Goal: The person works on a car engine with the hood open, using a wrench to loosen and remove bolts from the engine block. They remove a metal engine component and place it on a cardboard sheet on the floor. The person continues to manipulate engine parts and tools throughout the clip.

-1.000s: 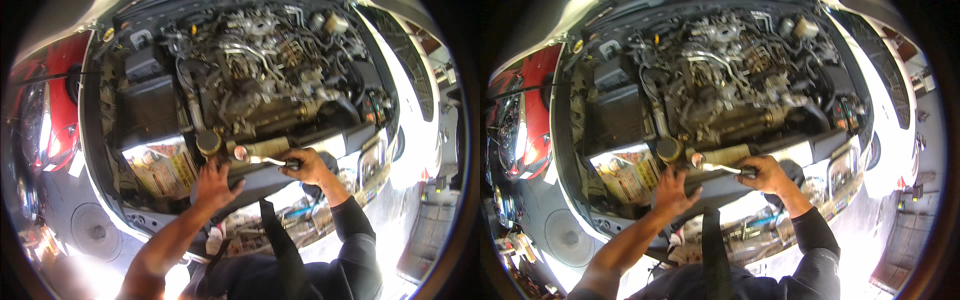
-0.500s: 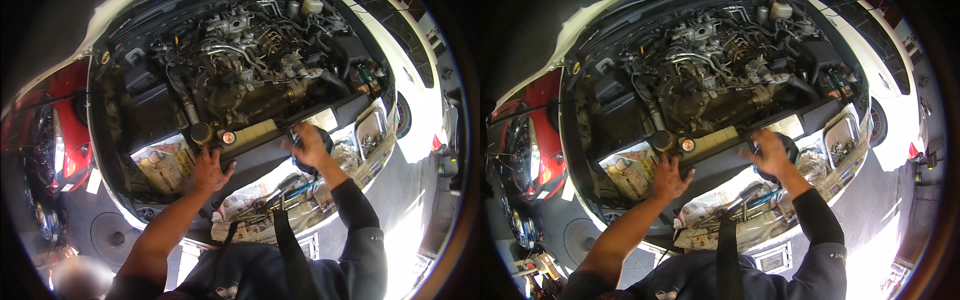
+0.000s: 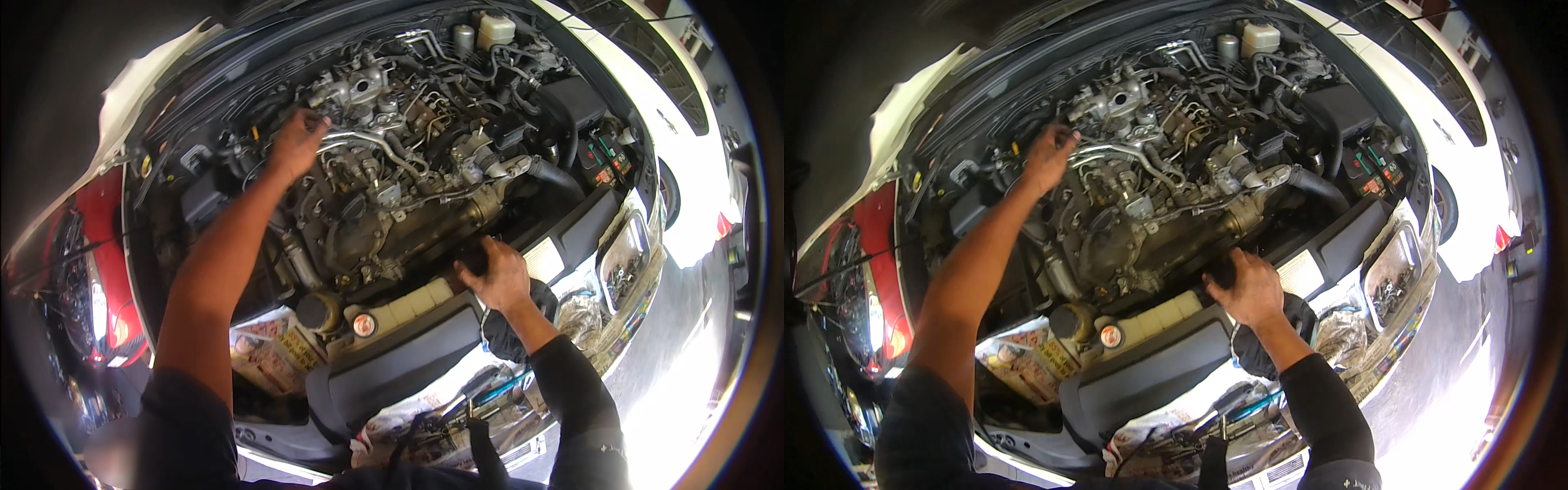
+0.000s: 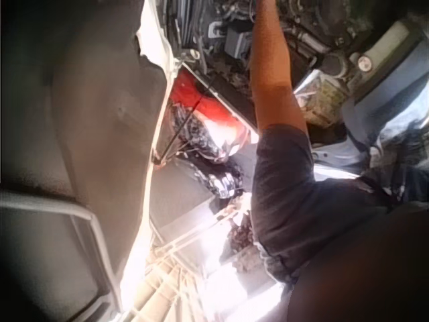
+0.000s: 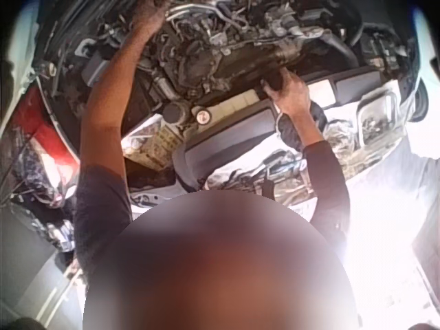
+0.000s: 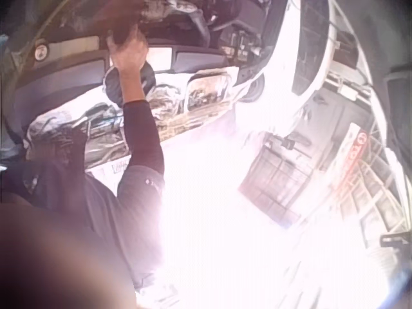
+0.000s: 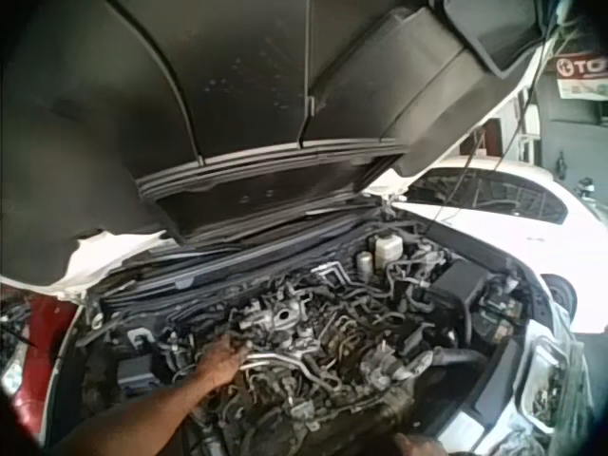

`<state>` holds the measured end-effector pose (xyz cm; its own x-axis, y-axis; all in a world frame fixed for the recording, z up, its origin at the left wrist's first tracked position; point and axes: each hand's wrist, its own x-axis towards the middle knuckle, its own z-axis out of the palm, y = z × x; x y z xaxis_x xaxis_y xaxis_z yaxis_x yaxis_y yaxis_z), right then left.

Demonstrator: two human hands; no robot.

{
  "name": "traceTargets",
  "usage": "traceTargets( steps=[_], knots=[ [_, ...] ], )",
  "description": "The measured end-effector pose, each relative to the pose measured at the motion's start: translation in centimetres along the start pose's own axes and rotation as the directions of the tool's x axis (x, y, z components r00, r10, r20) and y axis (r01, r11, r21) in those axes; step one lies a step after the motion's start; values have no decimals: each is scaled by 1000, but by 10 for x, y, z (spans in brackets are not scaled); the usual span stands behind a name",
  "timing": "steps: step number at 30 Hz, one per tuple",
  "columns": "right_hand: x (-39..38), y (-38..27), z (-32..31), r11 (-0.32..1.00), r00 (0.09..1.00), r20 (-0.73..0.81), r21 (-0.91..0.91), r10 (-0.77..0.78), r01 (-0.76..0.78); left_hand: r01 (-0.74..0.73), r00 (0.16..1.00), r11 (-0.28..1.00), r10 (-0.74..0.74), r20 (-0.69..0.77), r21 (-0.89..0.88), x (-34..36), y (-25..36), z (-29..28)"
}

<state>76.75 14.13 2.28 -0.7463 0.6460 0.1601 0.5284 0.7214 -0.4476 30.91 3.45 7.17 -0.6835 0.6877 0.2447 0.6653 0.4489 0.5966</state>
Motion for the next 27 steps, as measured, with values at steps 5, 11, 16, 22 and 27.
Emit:
traceTargets(
  steps=[5,11,16,22,27],
  knots=[
    [0,3,4,998,995,78,-42,56,-53,117,975,875,-192,115,470,123,-42,35],
    [-1,1,5,997,998,11,-37,68,-68,98,917,856,-275,288,507,170,-68,80],
    [-1,-1,5,991,992,52,-80,113,-109,75,925,854,-252,283,516,175,-83,87],
    [-1,-6,3,990,990,46,-51,134,-132,40,956,879,-172,237,475,174,-93,87],
    [1,-7,0,987,987,65,-61,150,-146,43,970,928,-127,205,371,169,-91,87]
  ],
)
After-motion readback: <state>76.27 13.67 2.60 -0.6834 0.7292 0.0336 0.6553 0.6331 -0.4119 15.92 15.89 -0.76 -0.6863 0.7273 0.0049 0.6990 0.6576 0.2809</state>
